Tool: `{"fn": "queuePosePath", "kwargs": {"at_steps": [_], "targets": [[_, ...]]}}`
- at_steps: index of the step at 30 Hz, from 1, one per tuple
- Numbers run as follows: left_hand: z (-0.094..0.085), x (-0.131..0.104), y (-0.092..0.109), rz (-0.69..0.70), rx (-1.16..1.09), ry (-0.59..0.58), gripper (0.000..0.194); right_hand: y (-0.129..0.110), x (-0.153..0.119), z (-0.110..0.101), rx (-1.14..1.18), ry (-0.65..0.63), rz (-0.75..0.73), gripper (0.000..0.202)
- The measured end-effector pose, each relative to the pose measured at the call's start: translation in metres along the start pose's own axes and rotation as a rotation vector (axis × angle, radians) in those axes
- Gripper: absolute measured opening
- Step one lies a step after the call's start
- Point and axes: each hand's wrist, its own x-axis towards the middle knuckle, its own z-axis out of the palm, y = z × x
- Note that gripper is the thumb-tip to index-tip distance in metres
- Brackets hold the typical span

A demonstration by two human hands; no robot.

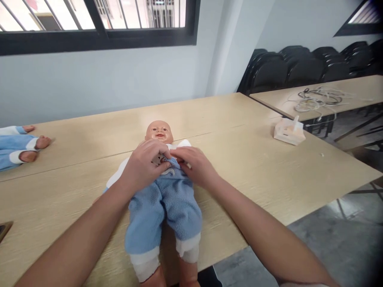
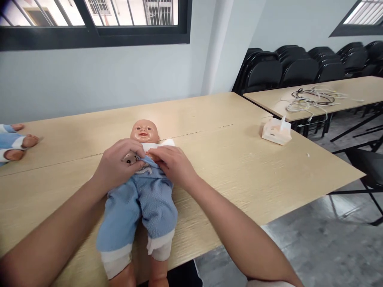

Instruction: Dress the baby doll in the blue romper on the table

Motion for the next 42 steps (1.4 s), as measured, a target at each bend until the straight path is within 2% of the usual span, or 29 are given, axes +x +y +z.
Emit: {"fn": "queuePosePath", "kwargs": {"at_steps": [3, 5, 8, 10, 13, 17, 23, 28, 30, 33, 36, 38, 42], "targets": [[0.001, 0.001, 0.001, -0.107, -0.017, 0.032, 0.014, -0.002, 0.0, -0.006, 0.12, -0.097, -0.083, 0.044], [0.003, 0.002, -0.001, -0.164, 0.0, 0.058, 0.014, -0.004, -0.001, -0.013, 0.257, -0.113, -0.062, 0.038], [0.005, 0.003, -0.007, -0.106, 0.05, 0.021, 0.011, -0.01, -0.002, -0.019, 0.414, -0.083, 0.079, 0.016], [0.003, 0.003, -0.01, -0.017, 0.096, -0.048, 0.007, -0.014, -0.002, -0.02, 0.437, -0.065, 0.188, 0.013], [-0.006, 0.004, -0.012, 0.012, 0.128, -0.174, 0.006, -0.02, -0.002, -0.025, 0.378, -0.068, 0.273, 0.014], [-0.014, 0.005, -0.012, -0.074, 0.091, -0.315, 0.012, -0.024, -0.001, -0.031, 0.155, -0.092, 0.201, 0.01], [-0.017, 0.006, -0.009, -0.164, -0.002, -0.306, 0.012, -0.026, -0.003, -0.026, 0.047, -0.064, 0.139, 0.009], [-0.016, 0.006, -0.009, -0.293, -0.227, -0.344, 0.023, -0.025, -0.005, -0.022, 0.049, 0.012, 0.141, 0.011], [-0.013, 0.005, -0.008, -0.337, -0.338, -0.358, 0.024, -0.026, -0.004, -0.022, 0.112, 0.032, 0.171, 0.009], [-0.007, 0.004, -0.005, -0.394, -0.408, -0.355, 0.018, -0.028, -0.003, -0.024, 0.307, 0.007, 0.31, 0.008], [0.0, 0.003, -0.003, -0.439, -0.38, -0.33, 0.017, -0.027, -0.002, -0.026, 0.585, -0.073, 0.452, 0.012], [0.003, 0.002, -0.003, -0.438, -0.349, -0.308, 0.02, -0.026, -0.001, -0.028, 0.723, -0.113, 0.496, 0.017], [0.006, 0.001, -0.003, -0.381, -0.25, -0.253, 0.023, -0.023, -0.002, -0.029, 0.775, -0.115, 0.537, 0.023]]}}
